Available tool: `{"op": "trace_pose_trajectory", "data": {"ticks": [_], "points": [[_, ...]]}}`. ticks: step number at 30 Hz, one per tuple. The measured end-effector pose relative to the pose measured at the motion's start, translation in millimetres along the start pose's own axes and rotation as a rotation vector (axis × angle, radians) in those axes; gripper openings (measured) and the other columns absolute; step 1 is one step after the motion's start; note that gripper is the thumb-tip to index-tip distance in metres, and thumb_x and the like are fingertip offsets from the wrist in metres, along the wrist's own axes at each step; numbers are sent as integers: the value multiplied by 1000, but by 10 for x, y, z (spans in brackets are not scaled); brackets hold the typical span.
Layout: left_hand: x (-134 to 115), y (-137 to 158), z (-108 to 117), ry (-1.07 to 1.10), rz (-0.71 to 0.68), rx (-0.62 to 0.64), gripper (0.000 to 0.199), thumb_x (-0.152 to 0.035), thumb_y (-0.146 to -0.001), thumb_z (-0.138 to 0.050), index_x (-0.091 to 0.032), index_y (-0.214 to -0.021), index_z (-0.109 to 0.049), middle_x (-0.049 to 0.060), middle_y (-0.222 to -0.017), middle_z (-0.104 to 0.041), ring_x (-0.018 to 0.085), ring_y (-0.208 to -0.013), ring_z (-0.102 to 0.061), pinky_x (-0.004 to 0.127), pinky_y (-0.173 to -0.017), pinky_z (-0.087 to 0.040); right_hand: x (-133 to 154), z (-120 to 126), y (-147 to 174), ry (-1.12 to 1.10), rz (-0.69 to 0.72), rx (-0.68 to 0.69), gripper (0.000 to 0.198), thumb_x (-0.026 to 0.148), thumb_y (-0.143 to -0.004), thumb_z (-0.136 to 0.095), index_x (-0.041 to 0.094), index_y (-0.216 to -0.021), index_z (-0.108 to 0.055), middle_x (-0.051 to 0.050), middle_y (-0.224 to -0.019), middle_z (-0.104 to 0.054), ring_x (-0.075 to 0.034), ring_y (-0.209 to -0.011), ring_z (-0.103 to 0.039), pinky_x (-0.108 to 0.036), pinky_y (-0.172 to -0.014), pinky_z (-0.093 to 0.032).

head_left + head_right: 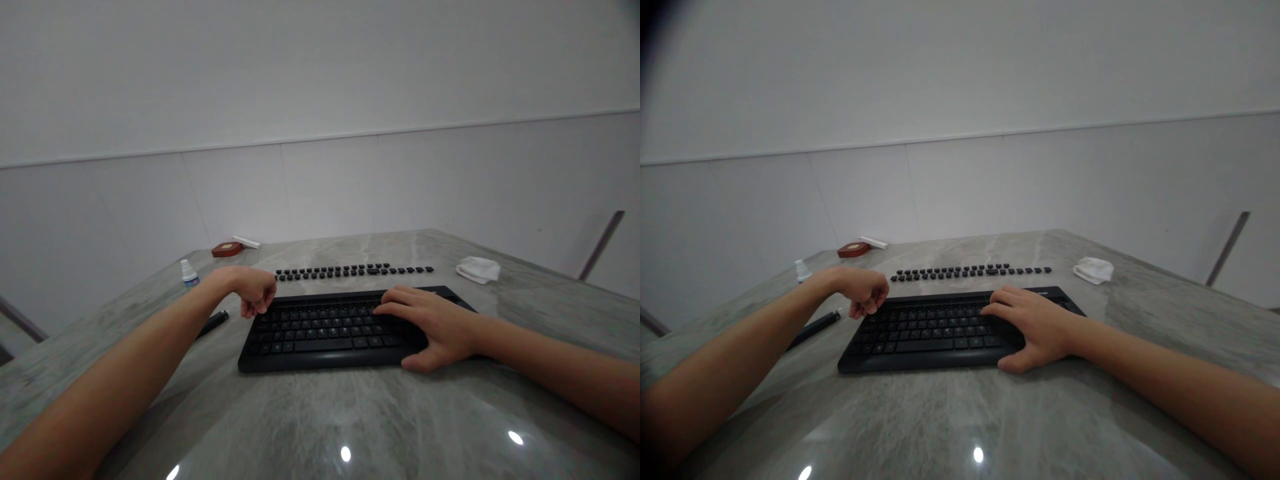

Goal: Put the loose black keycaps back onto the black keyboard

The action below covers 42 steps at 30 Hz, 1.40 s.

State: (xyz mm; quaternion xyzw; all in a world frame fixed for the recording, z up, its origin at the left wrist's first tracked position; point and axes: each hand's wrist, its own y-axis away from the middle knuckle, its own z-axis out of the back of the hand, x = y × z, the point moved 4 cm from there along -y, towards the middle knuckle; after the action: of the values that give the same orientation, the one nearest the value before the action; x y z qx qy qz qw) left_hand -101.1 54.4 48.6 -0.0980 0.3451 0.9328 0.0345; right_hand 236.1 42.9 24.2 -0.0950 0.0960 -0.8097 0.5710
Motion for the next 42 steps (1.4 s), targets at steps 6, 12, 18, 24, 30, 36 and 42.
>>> {"op": "trace_pose_trajectory", "data": {"ticks": [6,12,18,24,30,36,42], "points": [[70,-28,17,13,53,2,14,-7,-71,-60,-16,-72,-49,0,-54,-61,17,-52,-63,32,-58,-56,8,6,-5,8,-5,13,72,54,-66,-68,14,-125,-54,-15,-114,-54,-28,-100,-54,-45,-90,-45],[124,-74,23,37,34,21,14,-8,-71,-61,-15,-73,-49,0,-55,-61,17,-51,-63,34,-60,-57,10,5,-9,1,-11,8,73,53,-65,-69,14,-125,-55,-15,-114,-54,-28,-101,-54,-46,-90,-45],[213,-151,23,104,14,80,17,-13,-69,-66,-15,-72,-49,2,-57,-61,17,-54,-63,33,-59,-58,1,3,-3,0,-7,12,73,54,-67,-68,14,-125,-54,-15,-115,-54,-29,-102,-53,-46,-91,-45],[240,-123,34,194,-110,123,19,-16,-65,-68,-16,-76,-52,2,-63,-60,16,-57,-61,30,-54,-56,5,-1,-4,-3,-3,13,73,55,-67,-68,15,-127,-54,-15,-114,-54,-28,-101,-54,-46,-90,-45],[207,-24,52,170,-121,124,22,-13,-65,-64,-16,-83,-52,2,-69,-60,16,-60,-62,29,-55,-56,8,8,-8,1,-9,26,73,55,-67,-68,13,-125,-55,-15,-114,-54,-29,-101,-54,-47,-90,-45],[137,-21,48,65,-95,102,29,-14,-62,-67,-17,-87,-52,2,-71,-61,17,-56,-62,26,-48,-53,7,12,-3,-16,-8,12,72,54,-67,-68,13,-125,-56,-15,-113,-54,-29,-101,-53,-47,-90,-45],[86,-24,58,-16,-114,81,27,-17,-62,-67,-18,-85,-52,1,-69,-62,16,-54,-60,24,-44,-49,11,23,4,-23,-1,-10,72,54,-66,-68,14,-124,-56,-15,-113,-55,-28,-99,-54,-47,-89,-45]]}}
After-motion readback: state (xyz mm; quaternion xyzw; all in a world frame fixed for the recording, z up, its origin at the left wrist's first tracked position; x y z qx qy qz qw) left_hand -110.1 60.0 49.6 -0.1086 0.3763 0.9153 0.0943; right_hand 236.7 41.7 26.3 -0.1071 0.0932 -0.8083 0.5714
